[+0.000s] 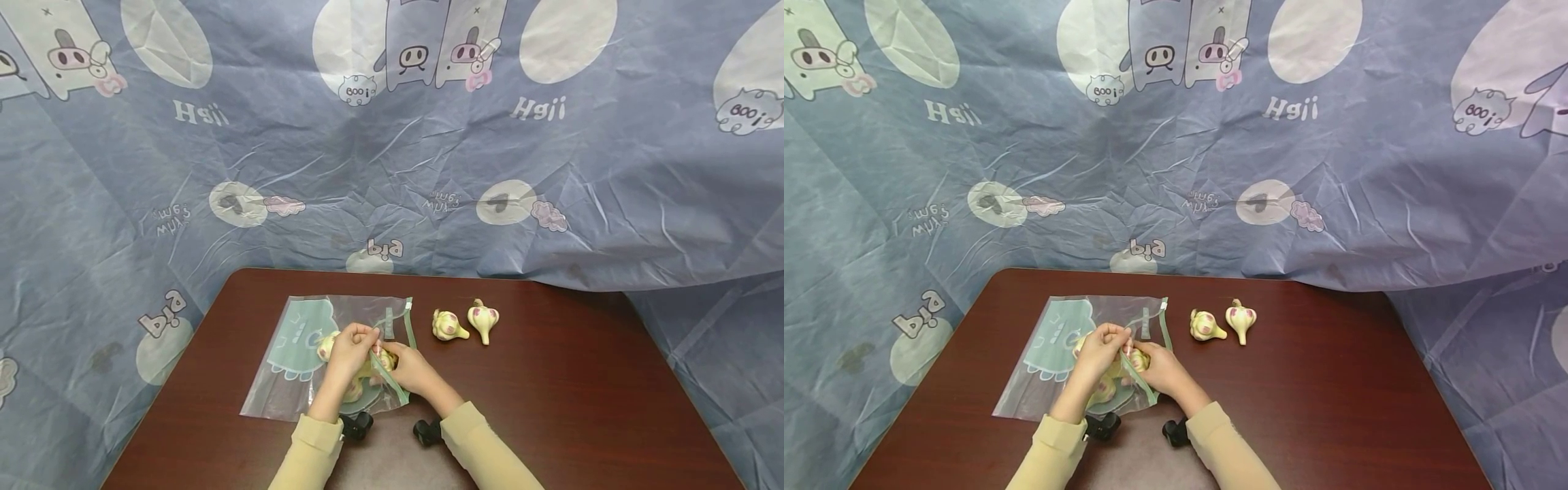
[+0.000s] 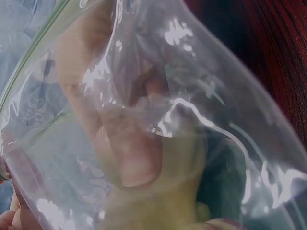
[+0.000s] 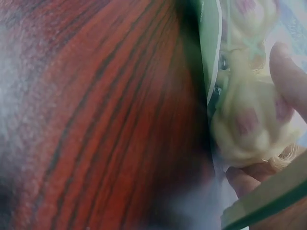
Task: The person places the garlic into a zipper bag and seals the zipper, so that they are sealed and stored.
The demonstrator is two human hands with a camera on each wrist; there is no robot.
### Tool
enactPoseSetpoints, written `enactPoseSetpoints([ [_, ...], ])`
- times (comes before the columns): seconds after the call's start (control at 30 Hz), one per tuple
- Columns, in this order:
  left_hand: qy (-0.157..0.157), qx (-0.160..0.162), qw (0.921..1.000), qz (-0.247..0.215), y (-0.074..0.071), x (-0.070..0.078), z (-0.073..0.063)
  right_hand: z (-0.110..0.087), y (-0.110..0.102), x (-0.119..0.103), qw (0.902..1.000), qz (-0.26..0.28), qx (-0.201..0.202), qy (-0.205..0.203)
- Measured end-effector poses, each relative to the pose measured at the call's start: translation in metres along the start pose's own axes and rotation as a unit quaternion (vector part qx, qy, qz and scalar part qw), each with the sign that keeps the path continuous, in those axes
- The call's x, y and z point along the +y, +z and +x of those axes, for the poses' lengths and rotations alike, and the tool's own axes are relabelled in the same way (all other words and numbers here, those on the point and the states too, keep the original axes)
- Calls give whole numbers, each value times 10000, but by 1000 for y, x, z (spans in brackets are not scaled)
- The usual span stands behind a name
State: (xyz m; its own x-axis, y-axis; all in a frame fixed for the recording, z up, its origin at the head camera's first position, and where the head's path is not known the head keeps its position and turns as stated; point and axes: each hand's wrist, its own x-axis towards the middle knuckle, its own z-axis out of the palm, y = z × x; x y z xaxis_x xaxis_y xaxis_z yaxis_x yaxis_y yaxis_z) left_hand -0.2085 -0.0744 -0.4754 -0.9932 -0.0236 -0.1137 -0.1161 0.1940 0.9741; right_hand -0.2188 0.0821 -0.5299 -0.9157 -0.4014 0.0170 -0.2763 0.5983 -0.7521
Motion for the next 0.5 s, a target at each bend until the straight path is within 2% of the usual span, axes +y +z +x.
enactPoseSetpoints([
  [0.27,-34,52,10000,-48,-1,-1,1,-6,-3,-4,9994,75,325,-109],
  [0.5,64,36,9998,-207,-3,-1,2,-14,-16,-8,9944,920,520,-36],
])
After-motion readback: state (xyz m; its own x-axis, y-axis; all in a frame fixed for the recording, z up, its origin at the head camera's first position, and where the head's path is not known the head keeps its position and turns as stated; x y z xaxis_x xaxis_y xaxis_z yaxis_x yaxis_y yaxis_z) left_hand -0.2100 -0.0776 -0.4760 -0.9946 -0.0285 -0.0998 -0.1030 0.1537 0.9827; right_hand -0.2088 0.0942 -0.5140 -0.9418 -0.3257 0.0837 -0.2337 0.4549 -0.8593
